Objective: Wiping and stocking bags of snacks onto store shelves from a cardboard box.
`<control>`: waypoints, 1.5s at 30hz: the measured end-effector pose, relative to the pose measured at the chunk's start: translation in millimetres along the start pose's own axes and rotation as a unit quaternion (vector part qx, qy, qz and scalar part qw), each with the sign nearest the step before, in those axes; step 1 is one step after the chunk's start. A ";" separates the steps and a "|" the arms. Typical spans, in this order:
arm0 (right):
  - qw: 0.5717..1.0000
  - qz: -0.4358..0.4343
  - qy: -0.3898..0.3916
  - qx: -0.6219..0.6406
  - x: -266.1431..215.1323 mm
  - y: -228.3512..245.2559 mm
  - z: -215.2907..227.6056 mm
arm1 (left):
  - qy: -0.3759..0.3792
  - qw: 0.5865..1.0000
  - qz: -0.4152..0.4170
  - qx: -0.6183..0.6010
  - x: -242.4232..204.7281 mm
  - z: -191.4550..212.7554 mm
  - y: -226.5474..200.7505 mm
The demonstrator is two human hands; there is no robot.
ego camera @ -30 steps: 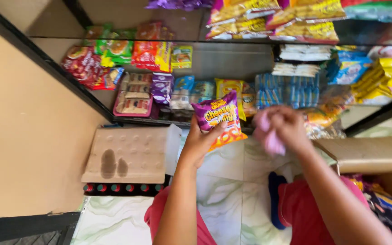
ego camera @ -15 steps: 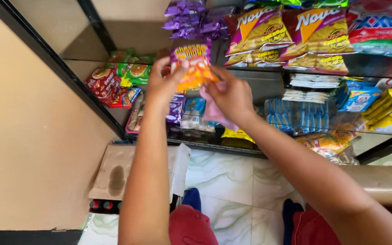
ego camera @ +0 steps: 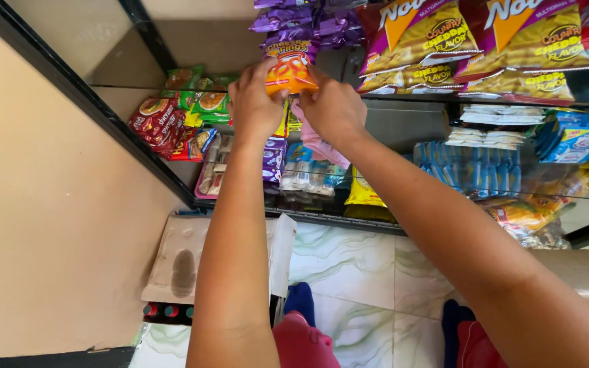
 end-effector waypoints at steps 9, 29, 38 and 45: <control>0.999 0.016 0.050 0.000 -39.1 -2.7 23.6 | -0.001 0.999 0.004 0.048 -8.4 7.6 -6.4; 0.986 0.106 0.130 0.014 -18.3 17.3 -4.9 | -0.026 0.987 -0.055 0.151 -9.4 4.9 -14.9; 0.981 0.124 0.129 0.072 18.6 35.8 -41.3 | -0.033 0.984 -0.043 0.168 8.6 37.9 24.3; 0.979 0.075 0.007 0.191 32.4 37.7 -20.9 | -0.006 0.991 -0.017 0.130 14.4 36.5 18.0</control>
Point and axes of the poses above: each hand's wrist, its own x-axis towards the middle knuckle, its own z-axis out of the back of the hand, y = z × x, the point moved 6 cm from there along x, towards the middle knuckle, and after that the axes turned 4 degrees about z, right-handed, at the moved point
